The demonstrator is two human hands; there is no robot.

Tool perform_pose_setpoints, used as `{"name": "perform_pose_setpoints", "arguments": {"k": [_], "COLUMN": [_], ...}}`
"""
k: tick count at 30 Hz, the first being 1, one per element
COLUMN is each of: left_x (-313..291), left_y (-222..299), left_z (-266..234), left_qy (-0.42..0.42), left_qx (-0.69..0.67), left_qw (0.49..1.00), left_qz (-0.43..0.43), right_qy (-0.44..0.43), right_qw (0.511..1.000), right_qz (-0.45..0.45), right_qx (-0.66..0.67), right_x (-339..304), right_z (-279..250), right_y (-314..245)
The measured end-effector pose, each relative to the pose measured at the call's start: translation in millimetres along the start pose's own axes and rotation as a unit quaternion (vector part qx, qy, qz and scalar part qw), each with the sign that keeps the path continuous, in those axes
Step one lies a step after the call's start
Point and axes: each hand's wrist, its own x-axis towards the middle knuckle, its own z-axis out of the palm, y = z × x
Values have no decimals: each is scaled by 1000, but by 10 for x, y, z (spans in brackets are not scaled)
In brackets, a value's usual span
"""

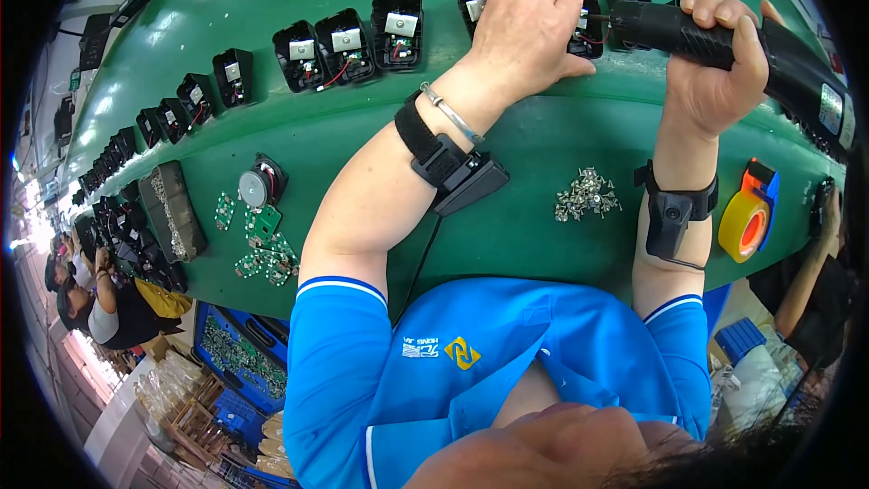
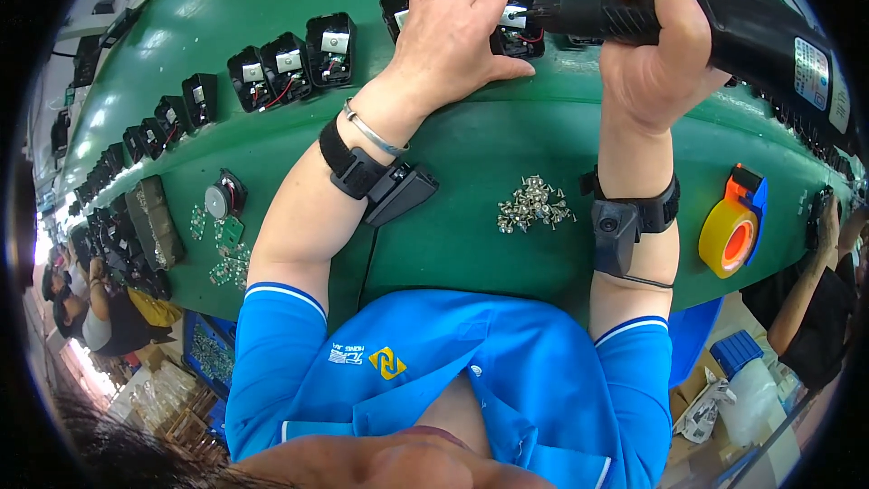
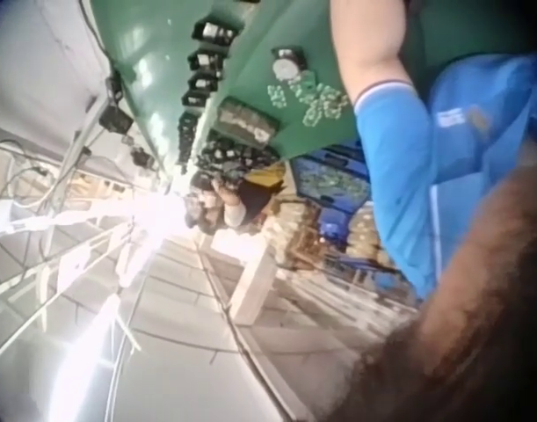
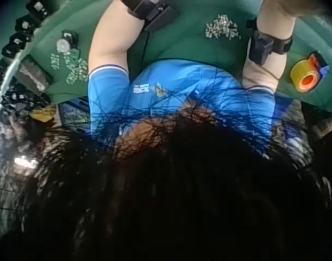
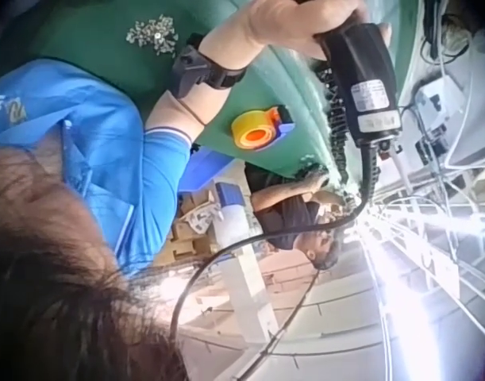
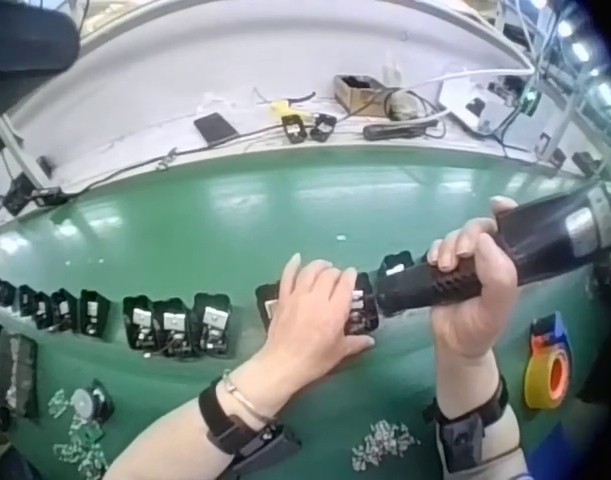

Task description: Using an electric screwdriver to fasten small screws into plastic electronic housings on an assembly line.

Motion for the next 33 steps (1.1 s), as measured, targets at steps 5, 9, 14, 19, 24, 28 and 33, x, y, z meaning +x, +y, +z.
{"name": "perform_pose_setpoints", "arguments": {"k": [5,9,14,19,24,28,33], "left_x": [-14,-33,-51,-72,6,-4,-36], "left_y": [-13,-23,-41,-62,-26,-47,-78], "left_z": [2,5,1,-9,-205,-204,-197], "left_qy": [1,1,-7,-6,-53,-57,-40], "left_qx": [-3,0,3,-3,-31,-23,-9], "left_qw": [1000,1000,1000,1000,997,998,999], "left_qz": [0,-2,-9,-13,-38,-34,-23], "right_qy": [-9,-13,-25,-24,-40,-62,-113], "right_qw": [1000,1000,1000,1000,999,998,992], "right_qz": [-1,-6,-3,-5,-12,-25,-43], "right_qx": [-4,-2,5,2,2,-18,-22], "right_x": [-5,-21,-32,-44,-61,-120,-160], "right_z": [-18,11,16,51,29,86,122], "right_y": [45,65,105,142,194,256,324]}}
